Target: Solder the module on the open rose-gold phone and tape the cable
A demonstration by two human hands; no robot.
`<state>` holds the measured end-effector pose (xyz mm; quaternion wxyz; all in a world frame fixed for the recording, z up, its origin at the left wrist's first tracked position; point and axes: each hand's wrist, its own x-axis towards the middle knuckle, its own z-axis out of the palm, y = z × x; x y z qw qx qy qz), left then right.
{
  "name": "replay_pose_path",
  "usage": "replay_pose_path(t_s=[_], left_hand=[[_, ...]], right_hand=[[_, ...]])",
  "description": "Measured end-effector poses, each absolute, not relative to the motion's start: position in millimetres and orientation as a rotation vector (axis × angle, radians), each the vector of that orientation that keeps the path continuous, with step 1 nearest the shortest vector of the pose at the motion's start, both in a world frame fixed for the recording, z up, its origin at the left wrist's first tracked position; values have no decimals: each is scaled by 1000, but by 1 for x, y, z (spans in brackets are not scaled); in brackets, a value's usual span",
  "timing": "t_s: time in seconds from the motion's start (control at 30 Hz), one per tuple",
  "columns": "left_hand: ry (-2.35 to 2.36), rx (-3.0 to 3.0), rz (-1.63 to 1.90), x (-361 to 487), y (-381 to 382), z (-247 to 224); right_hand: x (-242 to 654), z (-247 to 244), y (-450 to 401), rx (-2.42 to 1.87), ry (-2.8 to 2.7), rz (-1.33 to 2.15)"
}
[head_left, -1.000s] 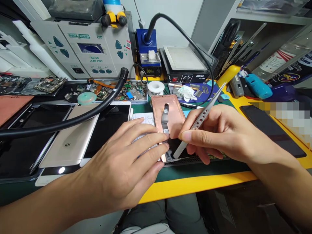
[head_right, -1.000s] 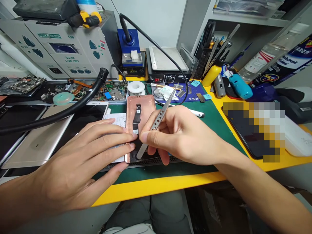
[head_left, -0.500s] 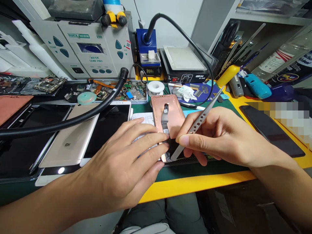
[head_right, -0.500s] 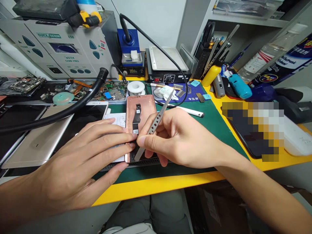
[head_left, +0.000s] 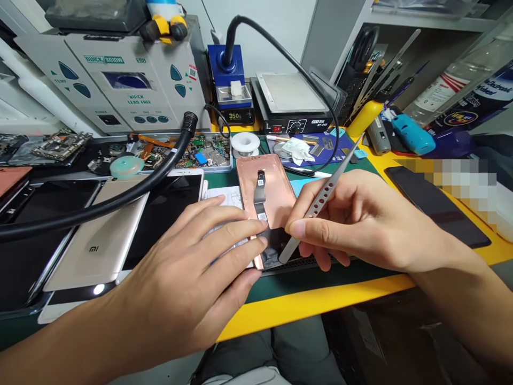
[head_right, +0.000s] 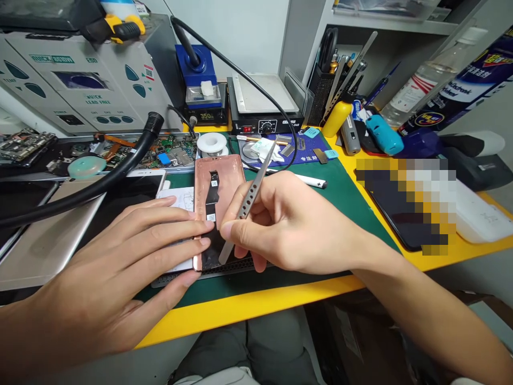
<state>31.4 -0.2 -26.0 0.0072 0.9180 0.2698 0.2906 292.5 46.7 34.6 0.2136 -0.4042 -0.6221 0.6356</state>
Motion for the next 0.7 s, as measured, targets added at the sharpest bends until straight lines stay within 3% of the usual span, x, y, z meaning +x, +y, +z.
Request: replay_pose_path(t_s=[0.7], left_hand=[[930, 2816, 853, 30, -5, -25]], right_hand=[[311, 32, 50, -1079, -1868, 1589]])
